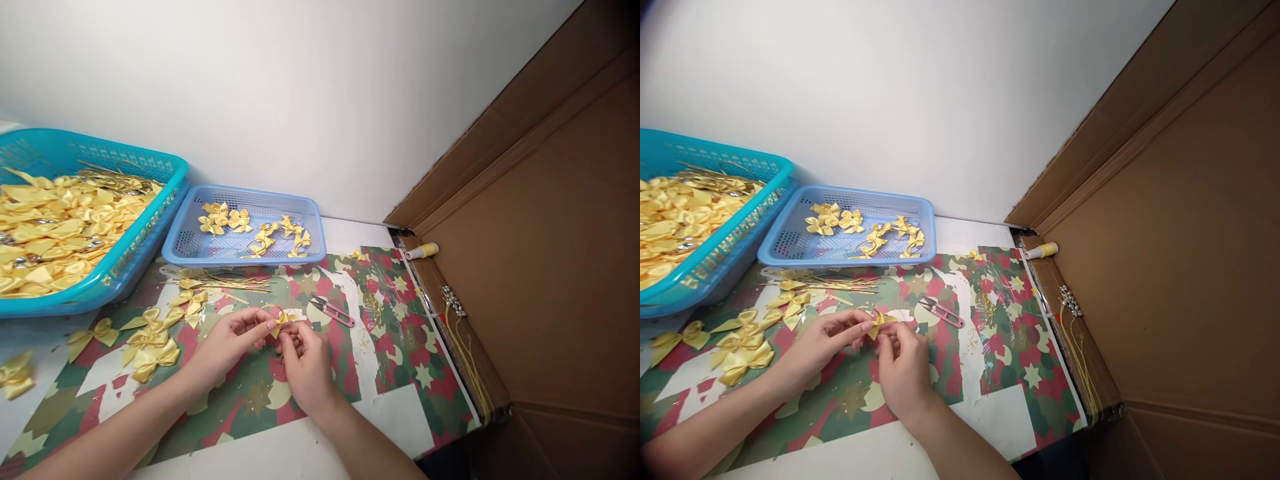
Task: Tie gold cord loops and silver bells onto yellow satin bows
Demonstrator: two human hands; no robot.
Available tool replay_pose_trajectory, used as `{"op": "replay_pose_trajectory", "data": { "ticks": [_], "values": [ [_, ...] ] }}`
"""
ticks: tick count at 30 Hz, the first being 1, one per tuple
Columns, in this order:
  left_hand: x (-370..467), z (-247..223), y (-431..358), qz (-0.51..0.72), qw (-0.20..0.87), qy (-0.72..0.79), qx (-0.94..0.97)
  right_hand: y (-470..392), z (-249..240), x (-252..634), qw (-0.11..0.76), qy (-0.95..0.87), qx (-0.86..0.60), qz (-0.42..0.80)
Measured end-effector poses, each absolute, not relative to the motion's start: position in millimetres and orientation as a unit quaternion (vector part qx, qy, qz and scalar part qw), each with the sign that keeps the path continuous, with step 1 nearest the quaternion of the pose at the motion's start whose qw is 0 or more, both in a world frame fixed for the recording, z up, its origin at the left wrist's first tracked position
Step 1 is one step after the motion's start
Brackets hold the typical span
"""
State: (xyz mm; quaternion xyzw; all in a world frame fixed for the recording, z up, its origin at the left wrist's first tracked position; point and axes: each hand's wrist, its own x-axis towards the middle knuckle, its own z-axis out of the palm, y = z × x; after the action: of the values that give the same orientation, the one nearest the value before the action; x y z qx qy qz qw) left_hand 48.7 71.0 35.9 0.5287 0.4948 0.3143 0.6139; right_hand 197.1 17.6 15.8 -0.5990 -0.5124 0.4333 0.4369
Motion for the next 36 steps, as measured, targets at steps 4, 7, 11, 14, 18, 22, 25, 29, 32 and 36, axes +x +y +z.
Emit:
{"op": "replay_pose_trajectory", "data": {
  "ticks": [4,7,11,14,18,22,25,29,32,36],
  "values": [
    [50,38,71,0.32,0.622,0.489,0.521,18,16,199,0.42,-0.585,-0.593,0.36],
    [50,39,71,0.321,0.624,0.491,0.517,18,15,200,0.414,-0.603,-0.594,0.337],
    [50,38,72,0.315,0.622,0.5,0.514,18,14,200,0.417,-0.593,-0.594,0.349],
    [50,37,73,0.311,0.628,0.502,0.507,18,12,199,0.423,-0.593,-0.595,0.339],
    [50,36,73,0.317,0.638,0.501,0.491,20,9,197,0.435,-0.596,-0.599,0.311],
    [51,36,72,0.328,0.638,0.503,0.482,22,10,197,0.454,-0.6,-0.597,0.279],
    [51,34,71,0.341,0.623,0.504,0.492,22,14,199,0.503,-0.606,-0.58,0.209],
    [51,32,69,0.351,0.611,0.515,0.488,21,16,200,0.548,-0.627,-0.547,0.085],
    [52,30,66,0.356,0.603,0.511,0.499,22,16,198,0.521,-0.644,-0.557,0.067],
    [53,28,62,0.367,0.587,0.499,0.52,25,16,195,0.503,-0.646,-0.572,0.055]
  ]
}}
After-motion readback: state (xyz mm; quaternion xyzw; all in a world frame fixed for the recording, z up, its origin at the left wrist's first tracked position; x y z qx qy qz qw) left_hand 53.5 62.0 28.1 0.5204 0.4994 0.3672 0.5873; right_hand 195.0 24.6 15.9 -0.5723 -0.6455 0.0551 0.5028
